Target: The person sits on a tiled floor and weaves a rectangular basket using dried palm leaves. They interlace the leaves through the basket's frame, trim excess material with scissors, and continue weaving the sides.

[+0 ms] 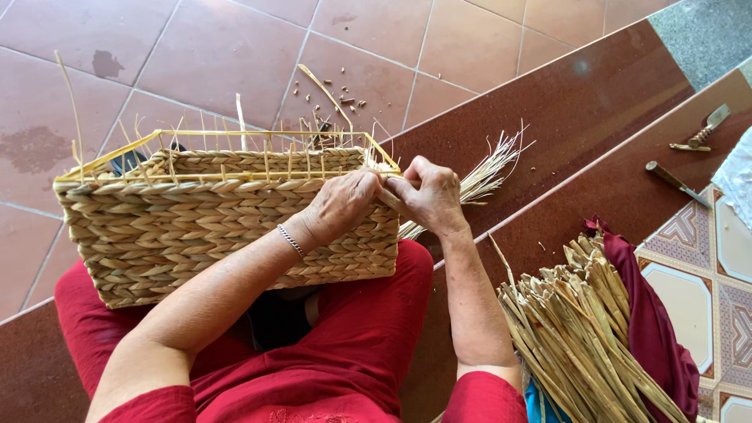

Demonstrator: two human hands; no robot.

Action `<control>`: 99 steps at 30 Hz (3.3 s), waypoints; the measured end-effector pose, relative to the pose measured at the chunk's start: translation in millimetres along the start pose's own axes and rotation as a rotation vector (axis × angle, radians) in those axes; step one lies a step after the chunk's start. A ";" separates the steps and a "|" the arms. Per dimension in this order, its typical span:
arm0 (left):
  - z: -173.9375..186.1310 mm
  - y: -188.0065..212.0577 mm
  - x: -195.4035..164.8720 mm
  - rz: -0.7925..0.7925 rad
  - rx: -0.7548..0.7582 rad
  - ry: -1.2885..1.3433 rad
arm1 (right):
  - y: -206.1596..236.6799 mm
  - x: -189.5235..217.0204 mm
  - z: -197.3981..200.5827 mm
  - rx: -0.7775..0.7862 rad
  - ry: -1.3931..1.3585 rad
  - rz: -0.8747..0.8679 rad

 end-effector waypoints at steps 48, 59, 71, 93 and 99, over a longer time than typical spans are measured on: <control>-22.9 -46.0 69.9 0.621 0.457 0.344 | 67.1 -3.1 -15.4 -0.750 0.045 0.563; -9.4 -41.8 54.9 0.557 0.344 0.606 | 61.9 23.2 -20.7 -0.490 0.118 0.541; -6.1 -39.8 42.5 0.270 0.161 0.048 | 52.3 2.2 -36.8 -0.384 0.012 0.413; -23.0 -44.9 39.0 0.523 0.370 -0.140 | 6.5 -89.7 -78.4 0.437 -1.276 -0.257; -21.0 -49.5 36.9 0.444 0.230 -0.157 | 3.8 -81.5 -85.4 0.448 -1.559 -0.273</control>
Point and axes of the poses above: each hand's wrist, its own y-axis away from the middle knuckle, its own z-axis out of the back of the hand, x = y × z, the point moved 6 cm from there along -y, towards the middle knuckle, and after that the axes turned 4 degrees about x, right-handed, at the moved point
